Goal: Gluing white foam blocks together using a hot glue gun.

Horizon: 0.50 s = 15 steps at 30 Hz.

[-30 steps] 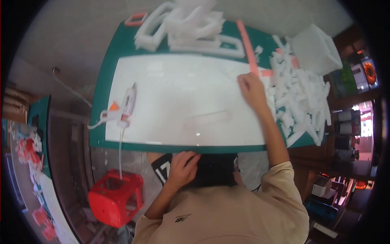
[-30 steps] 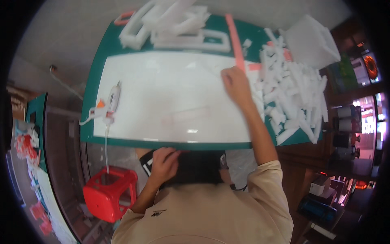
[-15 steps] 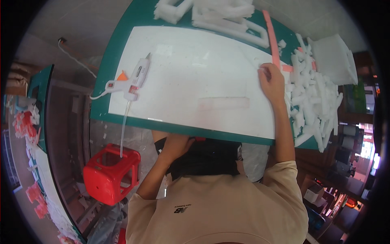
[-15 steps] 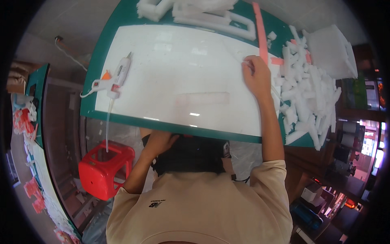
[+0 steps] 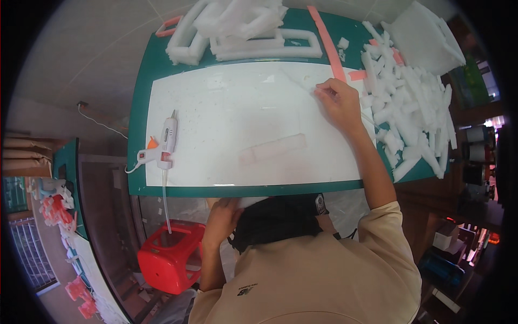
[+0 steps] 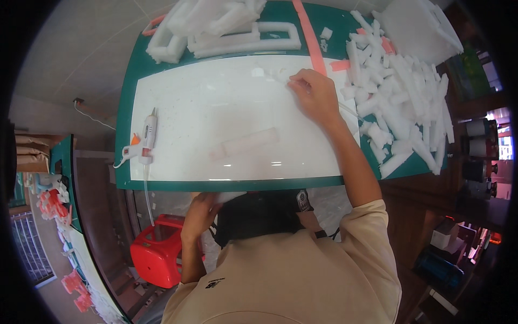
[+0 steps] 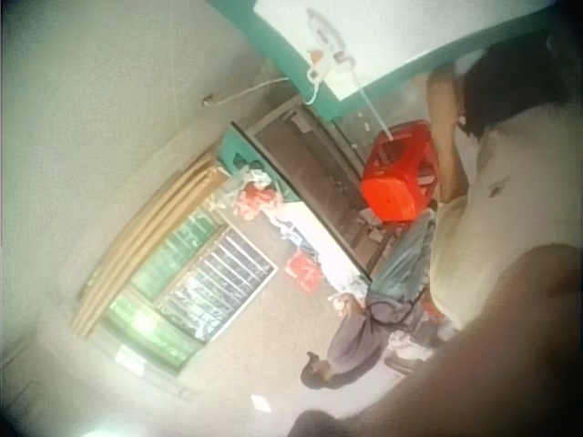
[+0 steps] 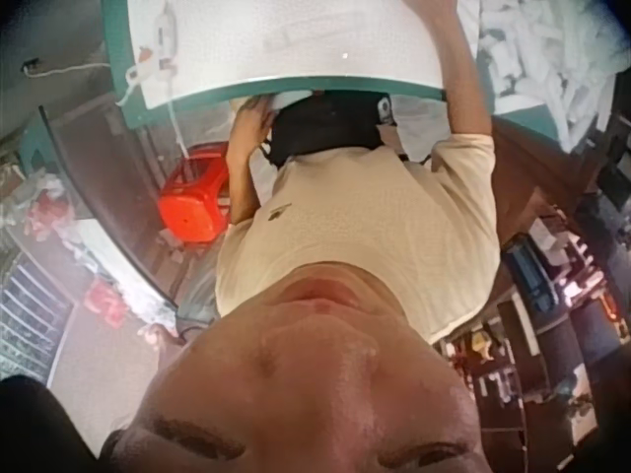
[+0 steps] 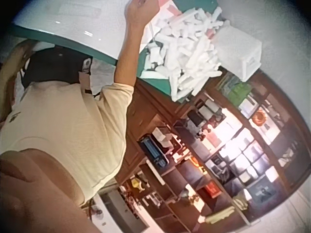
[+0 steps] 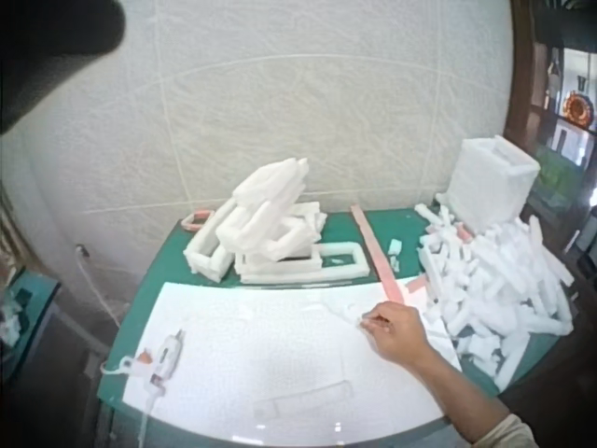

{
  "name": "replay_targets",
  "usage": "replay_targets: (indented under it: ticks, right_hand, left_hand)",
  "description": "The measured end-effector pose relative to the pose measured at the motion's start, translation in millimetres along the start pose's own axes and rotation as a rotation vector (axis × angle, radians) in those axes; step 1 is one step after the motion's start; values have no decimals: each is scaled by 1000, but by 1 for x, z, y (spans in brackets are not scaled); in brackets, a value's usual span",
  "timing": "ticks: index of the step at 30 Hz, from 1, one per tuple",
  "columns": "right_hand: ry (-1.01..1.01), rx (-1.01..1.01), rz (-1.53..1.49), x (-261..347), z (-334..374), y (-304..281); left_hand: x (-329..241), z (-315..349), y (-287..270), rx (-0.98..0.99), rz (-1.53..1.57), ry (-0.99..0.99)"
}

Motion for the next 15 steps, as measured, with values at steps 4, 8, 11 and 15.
replay_targets:
  ticks: [4, 8, 11, 15]
  right_hand:
    - [-117, -98, -67, -4, 2, -4]
    - [-195, -188, -34, -4, 1, -9]
    - [-196, -237, -72, -1, 1, -12]
    - [-131, -313, -126, -3, 3, -19]
  left_hand:
    - [-28, 8, -11, -1, 59, 60]
    - [-57, 13, -20, 18, 97, 92]
    - [-73, 9, -22, 31, 91, 147]
    - [-93, -7, -23, 61, 135, 198]
Point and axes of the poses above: each hand's wrist, its own z-axis away from the middle knuckle, its own y-axis out of the palm, x = y × z, the point moved 1 cm from there along -z, towards the middle knuckle, and after that the axes turned 14 degrees about z, right-handed, at the moved point
